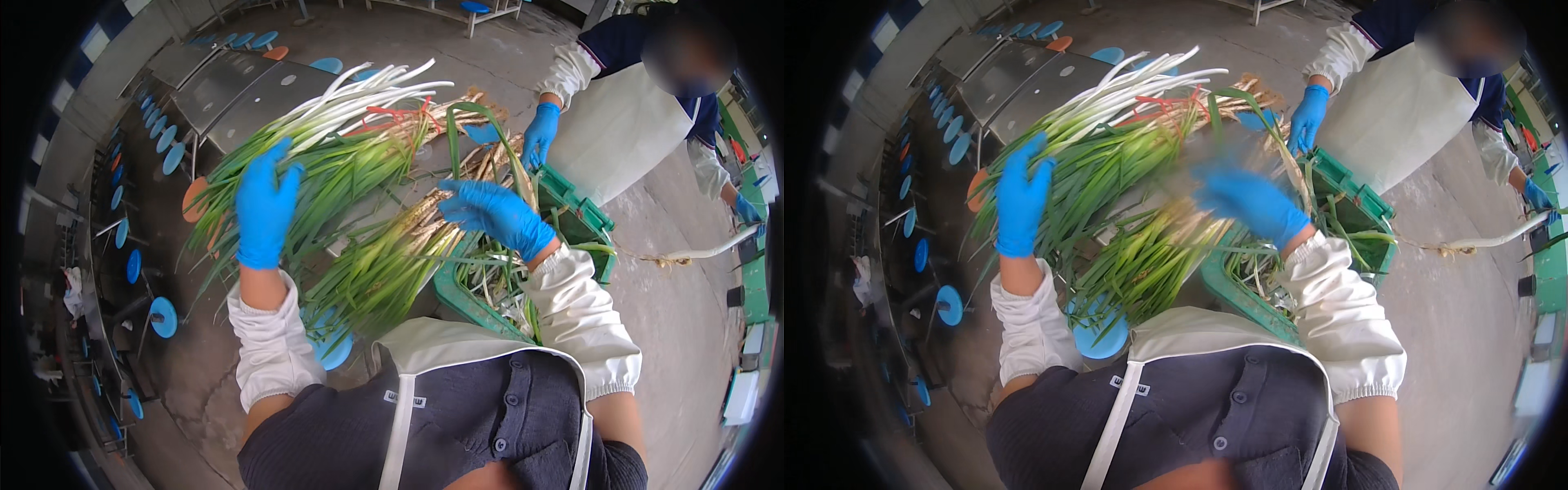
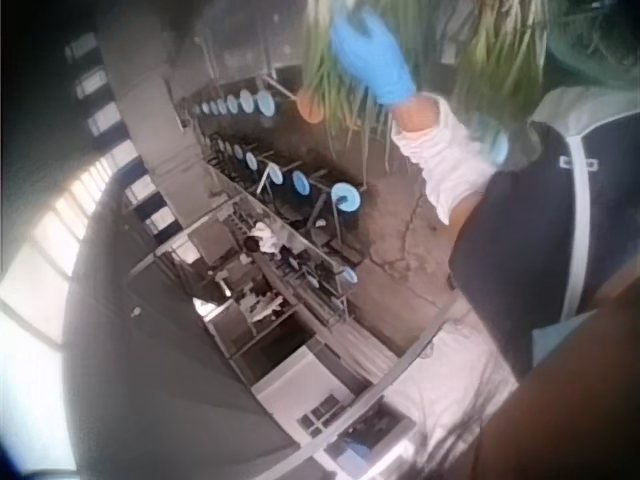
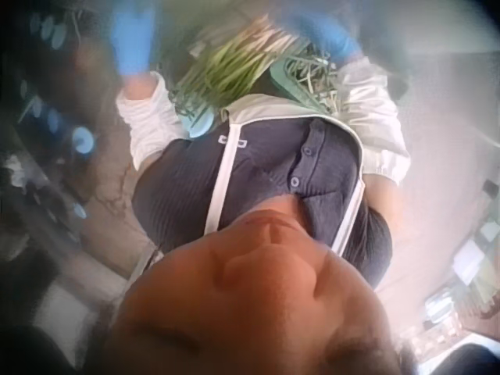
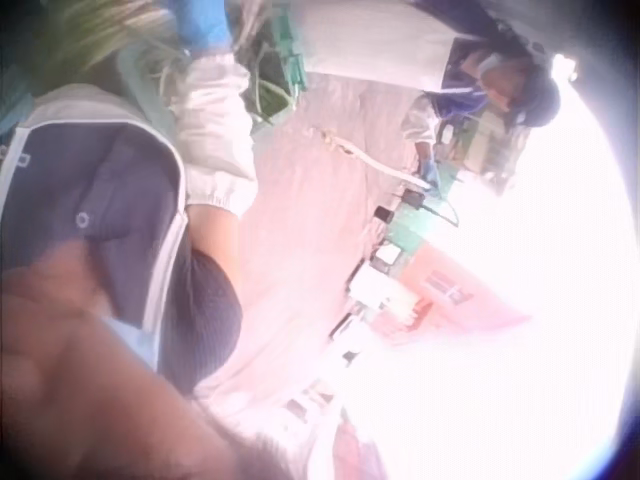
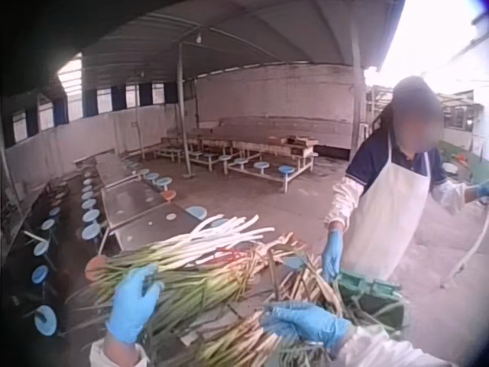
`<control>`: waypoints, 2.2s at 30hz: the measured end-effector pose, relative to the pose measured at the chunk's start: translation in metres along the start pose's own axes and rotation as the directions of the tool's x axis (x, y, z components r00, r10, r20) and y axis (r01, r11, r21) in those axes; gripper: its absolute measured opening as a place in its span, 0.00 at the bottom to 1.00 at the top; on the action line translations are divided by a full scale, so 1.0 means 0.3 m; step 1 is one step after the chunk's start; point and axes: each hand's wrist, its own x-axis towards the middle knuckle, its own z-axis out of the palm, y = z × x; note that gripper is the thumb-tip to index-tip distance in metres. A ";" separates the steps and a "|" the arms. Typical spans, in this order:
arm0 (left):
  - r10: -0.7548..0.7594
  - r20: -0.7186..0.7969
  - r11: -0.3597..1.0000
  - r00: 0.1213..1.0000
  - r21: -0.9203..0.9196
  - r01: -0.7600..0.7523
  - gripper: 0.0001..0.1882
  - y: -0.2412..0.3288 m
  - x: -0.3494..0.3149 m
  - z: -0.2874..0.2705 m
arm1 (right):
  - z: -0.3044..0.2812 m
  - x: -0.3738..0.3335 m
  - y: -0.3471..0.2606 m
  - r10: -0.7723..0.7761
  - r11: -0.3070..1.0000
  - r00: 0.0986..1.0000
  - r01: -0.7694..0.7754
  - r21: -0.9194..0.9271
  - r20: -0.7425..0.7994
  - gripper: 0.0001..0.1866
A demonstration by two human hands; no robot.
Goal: The person trims green onions by hand, removing roots and outer layers. The cleaned onions are placed on a metal table while the trimmings are discarded into a green bin.
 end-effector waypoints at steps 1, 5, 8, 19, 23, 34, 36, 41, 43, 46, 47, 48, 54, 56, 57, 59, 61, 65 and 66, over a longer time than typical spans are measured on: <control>-0.013 0.210 0.967 0.978 -0.247 0.066 0.20 0.027 -0.100 0.098 | 0.014 -0.075 0.078 0.137 0.989 0.990 -0.138 -0.052 -0.036 0.22; 0.040 0.666 0.936 0.745 -0.286 0.206 0.16 0.073 -0.474 0.464 | -0.107 -0.388 0.540 0.420 0.892 0.880 -0.355 0.281 -0.221 0.19; -0.068 0.558 0.934 0.827 -0.257 0.250 0.16 0.050 -0.537 0.625 | -0.165 -0.699 0.742 0.501 0.762 0.716 -0.099 0.640 -0.486 0.16; -0.219 0.658 0.969 0.720 0.232 0.083 0.22 -0.165 -0.283 0.872 | -0.070 -0.957 0.907 0.530 0.673 0.474 0.269 0.689 -0.703 0.12; -0.225 0.635 0.973 0.739 0.102 0.208 0.22 -0.156 -0.129 0.770 | -0.084 -0.898 0.855 0.506 0.736 0.524 0.154 0.660 -0.686 0.12; -0.017 0.389 0.992 0.921 0.123 -0.033 0.22 0.055 0.146 0.238 | -0.124 -0.765 0.621 0.367 0.910 0.595 -0.069 0.409 -0.716 0.12; -0.035 0.426 0.999 0.904 0.041 0.019 0.24 0.097 0.135 0.182 | -0.145 -0.740 0.608 0.329 0.924 0.626 -0.061 0.377 -0.707 0.13; -0.076 0.614 0.983 0.786 -0.087 0.163 0.24 0.228 -0.020 0.122 | -0.165 -0.641 0.578 0.176 0.984 0.734 -0.117 0.134 -0.656 0.14; 0.043 0.694 0.995 0.719 -0.098 0.035 0.25 0.346 -0.049 0.140 | -0.184 -0.591 0.612 0.035 0.991 0.811 -0.105 -0.087 -0.584 0.14; 0.209 0.730 0.977 0.651 -0.122 -0.177 0.24 0.502 -0.079 0.172 | -0.213 -0.553 0.602 -0.021 0.926 0.897 -0.148 -0.346 -0.441 0.13; 0.230 0.743 0.967 0.629 -0.103 -0.233 0.24 0.551 -0.077 0.184 | -0.178 -0.581 0.486 -0.007 0.929 0.912 -0.146 -0.339 -0.411 0.12; 0.239 0.757 0.956 0.608 -0.073 -0.285 0.24 0.597 -0.079 0.190 | -0.143 -0.613 0.377 0.007 0.932 0.929 -0.140 -0.333 -0.370 0.12; 0.397 0.771 0.782 0.497 -0.002 -0.623 0.25 0.822 -0.146 0.347 | -0.115 -0.674 0.075 -0.816 0.492 0.543 0.469 -0.734 -0.199 0.18; 0.389 0.789 0.776 0.476 -0.002 -0.631 0.25 0.905 -0.167 0.369 | -0.129 -0.633 0.065 -0.784 0.491 0.591 0.407 -0.770 -0.187 0.22; 0.314 0.829 0.802 0.463 0.030 -0.596 0.28 0.944 -0.177 0.384 | -0.153 -0.606 0.085 -0.721 0.522 0.672 0.369 -0.769 -0.167 0.23; 0.317 0.859 0.863 0.401 -0.085 -0.499 0.33 0.967 -0.159 0.373 | -0.190 -0.591 0.130 -0.664 0.574 0.728 0.351 -0.739 -0.170 0.23; 0.273 0.861 0.925 0.429 -0.112 -0.362 0.37 0.931 -0.146 0.322 | -0.248 -0.602 0.191 -0.670 0.660 0.709 0.433 -0.614 -0.220 0.22; 0.064 0.923 0.980 0.379 0.014 -0.200 0.30 0.820 -0.148 0.164 | -0.306 -0.645 0.293 -0.664 0.700 0.718 0.499 -0.511 -0.210 0.19; 0.018 0.922 0.977 0.388 0.066 -0.204 0.29 0.823 -0.166 0.138 | -0.314 -0.647 0.312 -0.681 0.657 0.712 0.491 -0.572 -0.171 0.19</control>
